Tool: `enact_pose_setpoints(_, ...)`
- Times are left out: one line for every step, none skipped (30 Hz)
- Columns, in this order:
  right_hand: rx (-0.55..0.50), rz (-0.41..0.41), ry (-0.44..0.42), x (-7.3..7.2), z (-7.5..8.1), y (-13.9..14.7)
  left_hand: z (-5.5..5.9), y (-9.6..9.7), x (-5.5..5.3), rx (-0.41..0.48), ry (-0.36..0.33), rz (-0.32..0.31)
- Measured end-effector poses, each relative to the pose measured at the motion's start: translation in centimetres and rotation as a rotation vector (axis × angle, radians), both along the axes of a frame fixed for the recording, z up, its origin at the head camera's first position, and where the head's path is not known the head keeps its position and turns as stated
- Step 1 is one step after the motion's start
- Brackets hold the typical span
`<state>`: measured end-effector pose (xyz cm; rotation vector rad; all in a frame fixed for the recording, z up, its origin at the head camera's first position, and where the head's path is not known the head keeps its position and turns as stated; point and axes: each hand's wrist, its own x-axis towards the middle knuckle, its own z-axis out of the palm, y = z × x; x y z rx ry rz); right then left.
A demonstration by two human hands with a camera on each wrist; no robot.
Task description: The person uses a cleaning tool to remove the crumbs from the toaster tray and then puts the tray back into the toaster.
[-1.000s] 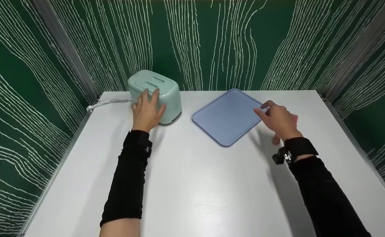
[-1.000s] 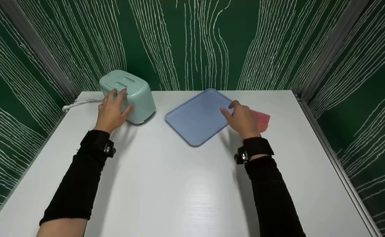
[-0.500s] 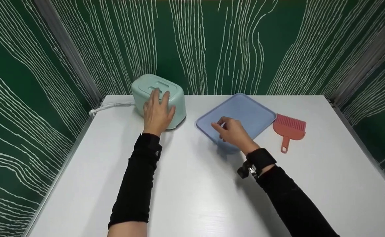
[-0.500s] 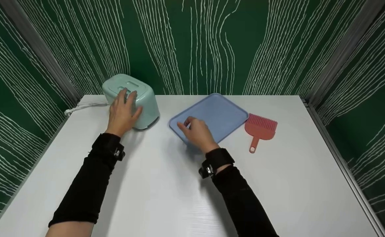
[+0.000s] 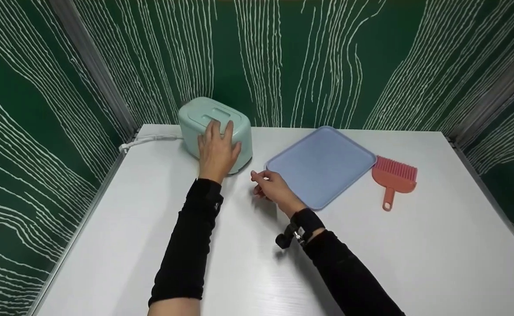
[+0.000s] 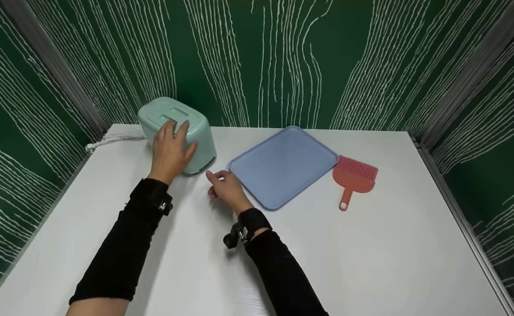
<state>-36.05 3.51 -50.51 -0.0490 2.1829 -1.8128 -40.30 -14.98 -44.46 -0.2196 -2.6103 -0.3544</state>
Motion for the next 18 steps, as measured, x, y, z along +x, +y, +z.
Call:
enact_pose_setpoints(-0.009,-0.014,-0.014,-0.2,-0.2,-0.4,0.0,0.0,-0.1,-0.003,0.002,0.002)
enact_pose_setpoints(-0.015,-0.028,-0.024,-0.5,-0.5,-0.7,-0.1,0.1,-0.1,-0.004,0.008,0.003)
enact_pose_setpoints(-0.021,-0.037,-0.033,-0.7,-0.7,-0.9,-0.1,0.1,-0.2,-0.007,0.015,0.004)
enact_pose_setpoints(-0.027,-0.044,-0.041,-1.0,-0.9,-1.1,-0.1,0.1,-0.3,-0.012,0.025,0.006)
enact_pose_setpoints(-0.027,-0.051,-0.048,-1.2,-1.0,-1.3,0.0,0.1,-0.3,-0.018,0.028,0.011)
enact_pose_setpoints(-0.029,-0.056,-0.057,-1.4,-1.2,-1.4,0.0,0.2,-0.4,-0.022,0.026,0.015)
enact_pose_setpoints(-0.031,-0.062,-0.066,-1.6,-1.3,-1.4,0.0,0.2,-0.4,-0.024,0.025,0.015)
enact_pose_setpoints(-0.035,-0.067,-0.076,-1.8,-1.4,-1.4,0.0,0.3,-0.4,-0.025,0.023,0.014)
enact_pose_setpoints(-0.041,-0.069,-0.087,-2.0,-1.6,-1.4,-0.1,0.4,-0.5,-0.024,0.019,0.012)
enact_pose_setpoints(-0.048,-0.07,-0.098,-2.2,-1.7,-1.5,-0.1,0.4,-0.5,-0.023,0.017,0.01)
enact_pose_setpoints(-0.053,-0.069,-0.107,-2.4,-1.8,-1.5,-0.2,0.5,-0.5,-0.022,0.014,0.01)
enact_pose_setpoints(-0.062,-0.067,-0.118,-2.6,-1.8,-1.5,-0.3,0.5,-0.5,-0.021,0.013,0.011)
enact_pose_setpoints(-0.07,-0.066,-0.131,-2.8,-1.8,-1.6,-0.3,0.5,-0.5,-0.02,0.015,0.013)
enact_pose_setpoints(-0.075,-0.065,-0.143,-3.1,-1.9,-1.7,-0.3,0.4,-0.5,-0.021,0.016,0.018)
enact_pose_setpoints(-0.079,-0.065,-0.154,-3.3,-1.9,-1.9,-0.3,0.4,-0.5,-0.022,0.017,0.023)
enact_pose_setpoints(-0.084,-0.067,-0.168,-3.6,-1.9,-2.0,-0.3,0.3,-0.5,-0.027,0.019,0.028)
enact_pose_setpoints(-0.09,-0.07,-0.182,-3.9,-1.9,-2.2,-0.3,0.2,-0.5,-0.034,0.019,0.033)
enact_pose_setpoints(-0.102,-0.074,-0.196,-4.1,-1.9,-2.5,-0.3,0.1,-0.6,-0.039,0.017,0.034)
